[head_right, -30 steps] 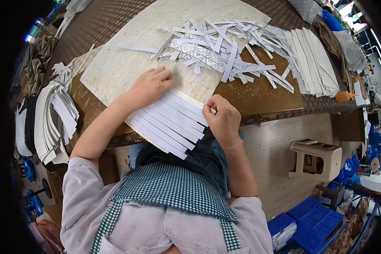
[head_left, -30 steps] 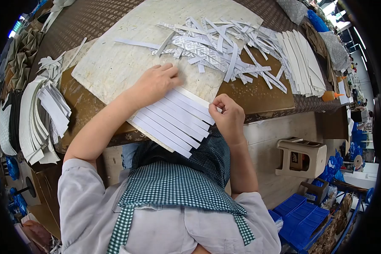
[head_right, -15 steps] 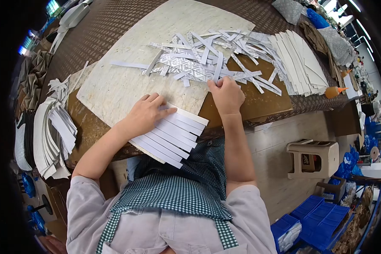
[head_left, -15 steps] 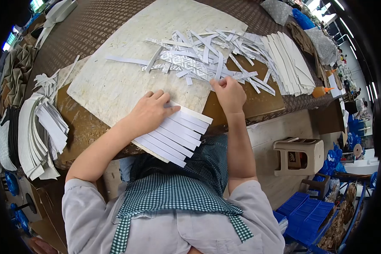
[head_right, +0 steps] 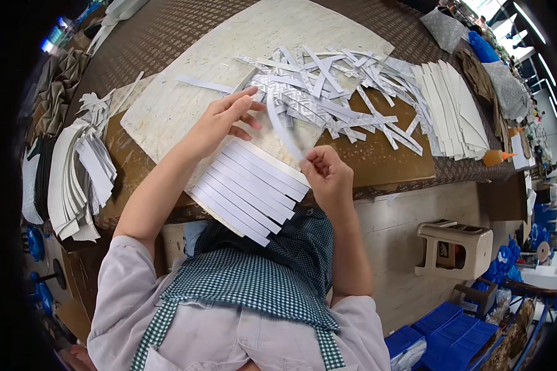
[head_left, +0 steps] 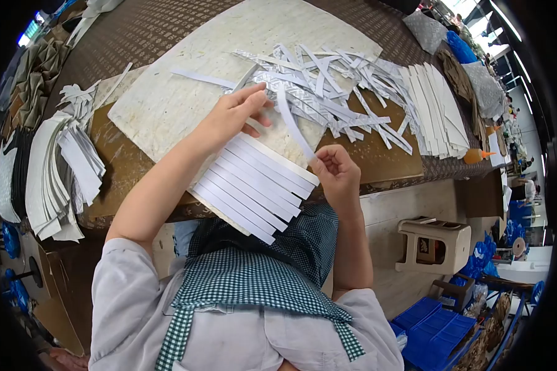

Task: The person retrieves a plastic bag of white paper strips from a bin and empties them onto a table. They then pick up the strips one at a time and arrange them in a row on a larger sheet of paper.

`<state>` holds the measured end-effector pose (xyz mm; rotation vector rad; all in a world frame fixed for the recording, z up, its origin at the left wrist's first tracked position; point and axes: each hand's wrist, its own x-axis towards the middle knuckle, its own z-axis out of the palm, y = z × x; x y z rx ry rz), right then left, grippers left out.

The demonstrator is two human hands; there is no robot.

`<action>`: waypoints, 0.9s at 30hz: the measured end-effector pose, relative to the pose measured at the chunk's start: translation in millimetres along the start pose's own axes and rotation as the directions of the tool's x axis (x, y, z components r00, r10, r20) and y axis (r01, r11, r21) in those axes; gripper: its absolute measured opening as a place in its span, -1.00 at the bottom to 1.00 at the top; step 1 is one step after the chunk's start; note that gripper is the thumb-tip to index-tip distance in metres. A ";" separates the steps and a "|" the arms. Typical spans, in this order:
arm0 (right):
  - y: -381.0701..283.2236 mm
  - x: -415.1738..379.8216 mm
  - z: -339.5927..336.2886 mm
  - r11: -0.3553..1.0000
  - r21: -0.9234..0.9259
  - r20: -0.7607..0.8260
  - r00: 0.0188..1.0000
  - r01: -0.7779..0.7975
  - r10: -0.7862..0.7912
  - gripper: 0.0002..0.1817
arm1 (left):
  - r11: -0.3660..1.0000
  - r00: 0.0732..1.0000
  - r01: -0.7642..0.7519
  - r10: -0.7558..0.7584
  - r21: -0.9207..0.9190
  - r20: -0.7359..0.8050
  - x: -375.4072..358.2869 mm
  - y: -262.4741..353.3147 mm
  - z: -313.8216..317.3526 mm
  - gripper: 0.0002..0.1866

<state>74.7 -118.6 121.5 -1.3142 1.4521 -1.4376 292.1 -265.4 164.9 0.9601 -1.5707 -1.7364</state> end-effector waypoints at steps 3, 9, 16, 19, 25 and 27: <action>3.3 -14.9 4.9 0.992 0.120 0.117 0.993 -0.047 0.033 -0.91 | 0.997 1.000 -0.014 0.015 -0.081 0.012 7.6 -4.5 -4.2 -0.53; -1.4 -14.4 1.5 0.997 0.049 -0.075 0.995 -0.063 0.067 -0.95 | 0.999 0.999 0.000 -0.001 0.045 0.034 8.0 -8.5 -27.9 -0.82; -0.5 -9.0 8.3 0.985 -0.140 -0.182 0.981 -0.096 0.070 -0.95 | 0.880 0.995 -0.042 -0.004 0.474 0.097 22.3 -23.4 -38.9 -0.95; -3.5 -8.8 7.1 0.964 -0.230 -0.150 0.983 -0.135 0.102 -0.96 | 0.818 0.991 -0.096 0.028 0.567 0.128 27.3 -28.2 -39.9 -0.94; 0.1 -6.8 6.8 0.951 -0.272 -0.133 0.984 -0.147 0.114 -0.95 | 0.685 0.987 -0.106 -0.015 0.720 0.159 34.1 -25.0 -38.6 -0.92; 1.4 -6.2 7.1 0.941 -0.304 -0.137 0.984 -0.149 0.112 -0.95 | 0.635 0.985 -0.113 -0.027 0.764 0.169 35.7 -24.6 -37.5 -0.93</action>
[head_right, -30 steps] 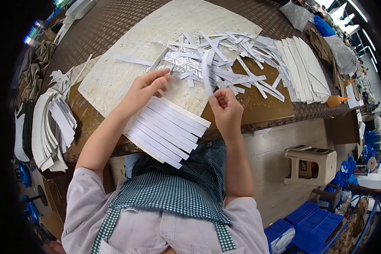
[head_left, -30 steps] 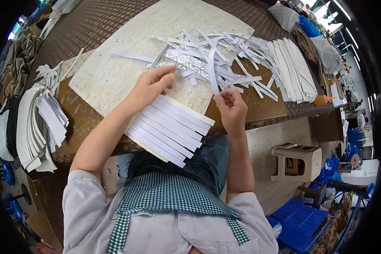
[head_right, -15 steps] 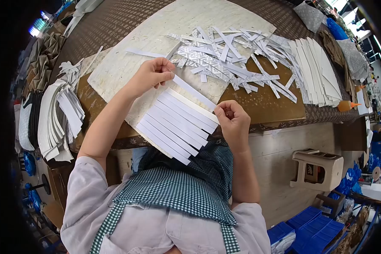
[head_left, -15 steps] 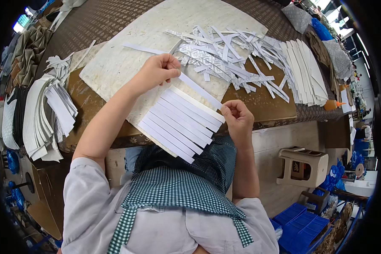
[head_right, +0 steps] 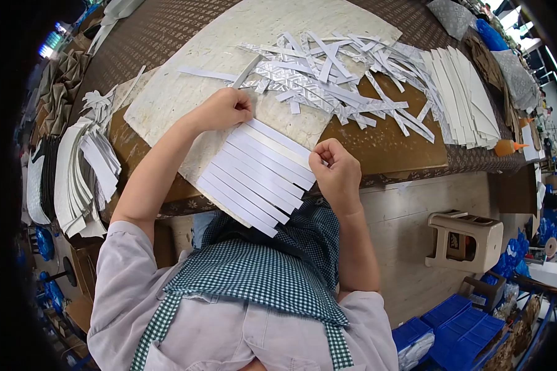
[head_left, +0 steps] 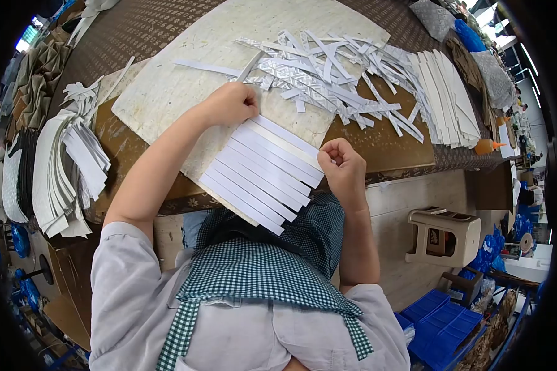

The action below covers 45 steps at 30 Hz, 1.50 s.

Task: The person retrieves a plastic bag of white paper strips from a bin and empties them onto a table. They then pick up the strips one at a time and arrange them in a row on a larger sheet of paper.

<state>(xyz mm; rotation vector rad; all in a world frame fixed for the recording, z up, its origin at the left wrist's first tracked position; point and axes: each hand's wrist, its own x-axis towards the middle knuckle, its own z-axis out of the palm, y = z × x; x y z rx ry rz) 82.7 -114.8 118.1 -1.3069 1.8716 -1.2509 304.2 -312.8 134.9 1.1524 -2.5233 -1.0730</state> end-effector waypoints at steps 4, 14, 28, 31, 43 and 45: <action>4.7 3.0 0.6 0.995 -0.096 0.007 1.000 0.021 -0.020 -0.94 | 0.986 0.999 0.029 -0.031 0.162 0.015 0.4 8.7 -1.4 -0.93; -1.8 5.4 0.5 0.966 -0.258 0.020 0.999 0.032 -0.027 -0.93 | 0.671 0.763 -0.586 0.646 0.454 0.029 -26.9 17.7 31.1 -0.62; 0.6 108.2 6.3 0.870 -0.441 -0.261 0.896 0.221 -0.360 -0.73 | 0.636 0.793 -0.521 0.607 0.569 0.047 -44.8 27.6 38.6 -0.64; -5.7 129.0 12.7 0.846 -0.488 -0.203 0.916 0.212 -0.347 -0.74 | 0.698 0.795 -0.524 0.607 0.487 -0.015 -44.4 24.2 40.3 -0.67; 23.2 86.5 -6.4 0.934 -0.145 -0.419 0.834 0.328 -0.358 -0.76 | 0.883 0.941 -0.227 0.090 -0.411 -0.325 -28.5 27.8 24.2 -0.74; 25.7 75.7 -10.2 0.925 -0.148 -0.468 0.800 0.349 -0.376 -0.76 | 0.866 0.955 -0.210 0.082 -0.455 -0.286 -19.5 24.3 28.6 -0.73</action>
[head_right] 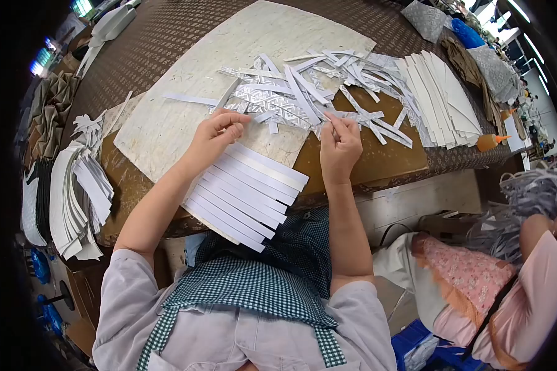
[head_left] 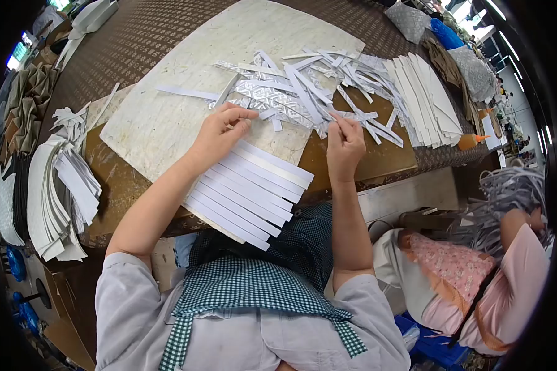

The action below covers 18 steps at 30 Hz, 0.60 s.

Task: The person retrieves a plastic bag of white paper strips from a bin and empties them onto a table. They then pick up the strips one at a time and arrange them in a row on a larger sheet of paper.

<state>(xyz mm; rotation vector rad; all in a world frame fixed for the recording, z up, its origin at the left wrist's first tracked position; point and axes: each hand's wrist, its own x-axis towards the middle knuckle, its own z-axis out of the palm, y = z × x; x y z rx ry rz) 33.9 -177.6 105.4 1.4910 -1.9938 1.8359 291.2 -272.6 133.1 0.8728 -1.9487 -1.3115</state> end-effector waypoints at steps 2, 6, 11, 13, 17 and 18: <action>-4.8 -8.9 -10.8 0.987 0.140 -0.032 0.996 -0.083 0.088 -0.75 | 0.994 0.996 0.077 -0.073 -0.084 0.052 4.7 -4.0 2.2 -0.69; -26.0 -26.0 -31.1 0.910 0.364 0.071 0.980 -0.199 0.186 -0.72 | 0.914 0.960 0.269 -0.230 -0.304 0.159 10.0 11.4 10.5 -0.59; -44.2 -55.7 -48.4 0.878 0.455 0.201 0.978 -0.148 0.061 -0.74 | 0.871 0.944 0.326 -0.323 -0.367 0.071 18.0 30.1 21.4 -0.59; -41.5 -61.6 -52.8 0.892 0.438 0.244 0.970 -0.113 0.003 -0.74 | 0.876 0.950 0.310 -0.298 -0.369 0.090 22.7 22.5 16.0 -0.61; -44.6 -66.4 -52.7 0.793 0.537 0.305 0.943 -0.288 0.136 -0.77 | 0.895 0.962 0.272 -0.249 -0.354 0.111 21.1 13.7 2.2 -0.69; -46.1 -65.8 -51.7 0.738 0.581 0.326 0.929 -0.345 0.177 -0.78 | 0.892 0.962 0.273 -0.253 -0.361 0.101 19.9 14.2 -1.5 -0.71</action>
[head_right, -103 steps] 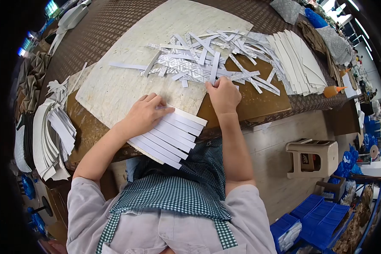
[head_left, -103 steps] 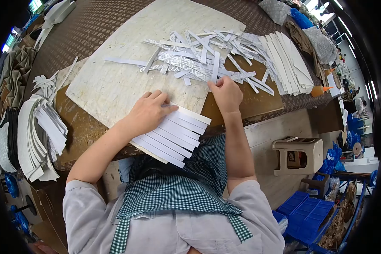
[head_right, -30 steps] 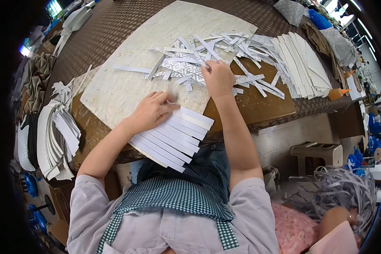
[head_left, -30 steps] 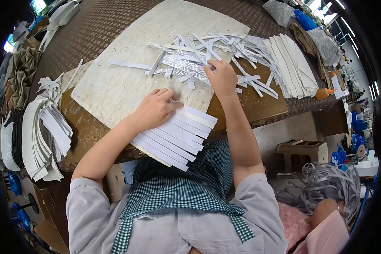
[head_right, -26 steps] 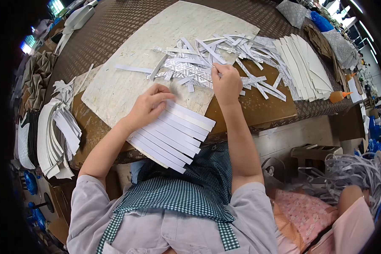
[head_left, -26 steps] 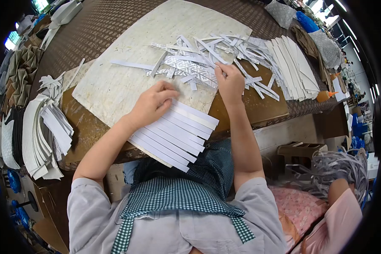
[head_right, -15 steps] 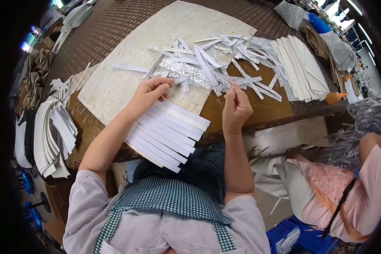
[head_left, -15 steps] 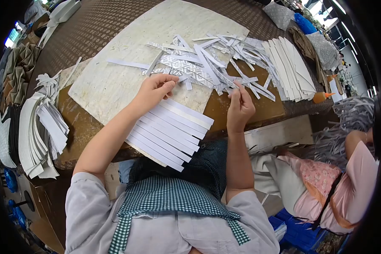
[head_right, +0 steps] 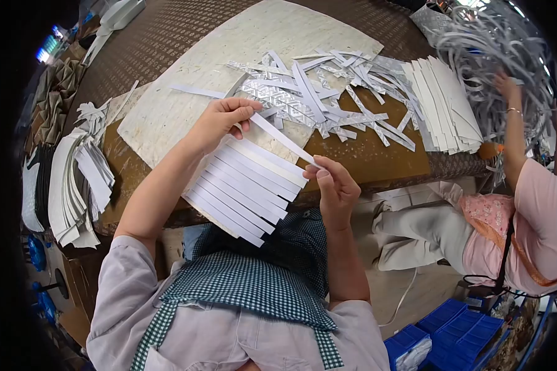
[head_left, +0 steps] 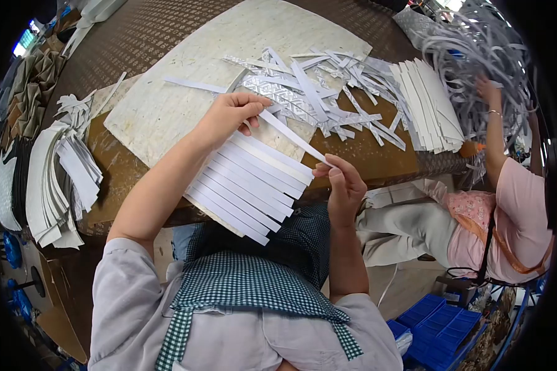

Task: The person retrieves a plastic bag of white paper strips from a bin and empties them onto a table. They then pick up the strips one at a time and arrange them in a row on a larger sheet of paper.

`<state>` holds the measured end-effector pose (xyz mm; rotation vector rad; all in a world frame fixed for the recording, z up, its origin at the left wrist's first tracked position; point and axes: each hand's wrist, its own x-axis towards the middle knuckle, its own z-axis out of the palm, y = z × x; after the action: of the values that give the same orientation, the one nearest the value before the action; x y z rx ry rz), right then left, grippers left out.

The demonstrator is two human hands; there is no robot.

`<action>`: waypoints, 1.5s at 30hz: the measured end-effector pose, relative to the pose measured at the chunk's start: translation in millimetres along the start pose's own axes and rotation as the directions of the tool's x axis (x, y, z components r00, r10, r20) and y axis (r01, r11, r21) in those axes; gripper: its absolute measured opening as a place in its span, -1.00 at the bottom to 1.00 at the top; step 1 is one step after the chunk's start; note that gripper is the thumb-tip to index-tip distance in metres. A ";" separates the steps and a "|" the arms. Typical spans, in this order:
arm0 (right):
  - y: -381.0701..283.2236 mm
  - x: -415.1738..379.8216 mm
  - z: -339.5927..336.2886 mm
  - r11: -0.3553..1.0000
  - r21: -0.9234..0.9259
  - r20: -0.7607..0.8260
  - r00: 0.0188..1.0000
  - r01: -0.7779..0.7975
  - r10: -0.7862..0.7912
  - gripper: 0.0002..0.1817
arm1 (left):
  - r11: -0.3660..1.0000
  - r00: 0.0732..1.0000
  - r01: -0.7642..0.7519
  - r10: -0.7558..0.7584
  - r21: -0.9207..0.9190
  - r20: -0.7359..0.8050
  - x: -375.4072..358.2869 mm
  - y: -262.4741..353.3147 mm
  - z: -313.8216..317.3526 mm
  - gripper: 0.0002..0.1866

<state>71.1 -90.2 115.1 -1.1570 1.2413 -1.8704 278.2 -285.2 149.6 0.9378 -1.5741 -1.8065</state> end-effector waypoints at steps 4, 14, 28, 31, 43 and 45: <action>4.0 6.3 10.1 0.995 -0.087 -0.025 0.999 -0.043 0.041 -0.80 | 0.999 0.997 0.016 -0.013 0.036 -0.077 -6.8 5.9 -12.9 -0.84; 20.6 18.2 18.2 0.926 -0.335 -0.073 0.985 -0.171 0.156 -0.97 | 0.819 0.998 -0.064 0.046 0.571 0.046 19.6 -24.6 -41.1 -0.89; 22.1 25.8 12.1 0.755 -0.645 0.031 0.983 -0.118 0.181 -0.92 | 0.283 0.983 -0.186 0.054 0.941 0.178 17.5 3.7 -18.4 -0.91; 23.7 25.0 11.5 0.750 -0.650 0.044 0.979 -0.125 0.201 -0.93 | 0.172 0.972 -0.228 0.090 0.958 0.215 14.4 4.3 -11.2 -0.90; 13.4 22.9 14.9 0.673 -0.737 0.122 0.992 0.063 0.041 -0.93 | -0.165 0.730 -0.568 0.351 0.806 0.586 -36.1 -26.6 -1.6 -0.66; 11.5 27.4 15.6 0.606 -0.788 0.132 0.991 0.106 -0.001 -0.86 | -0.127 0.754 -0.565 0.323 0.815 0.573 -43.7 -17.2 0.1 -0.64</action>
<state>73.5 -123.6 116.3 -1.7311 2.0887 -1.2138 304.8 -248.1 138.8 0.4567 -2.8549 0.0456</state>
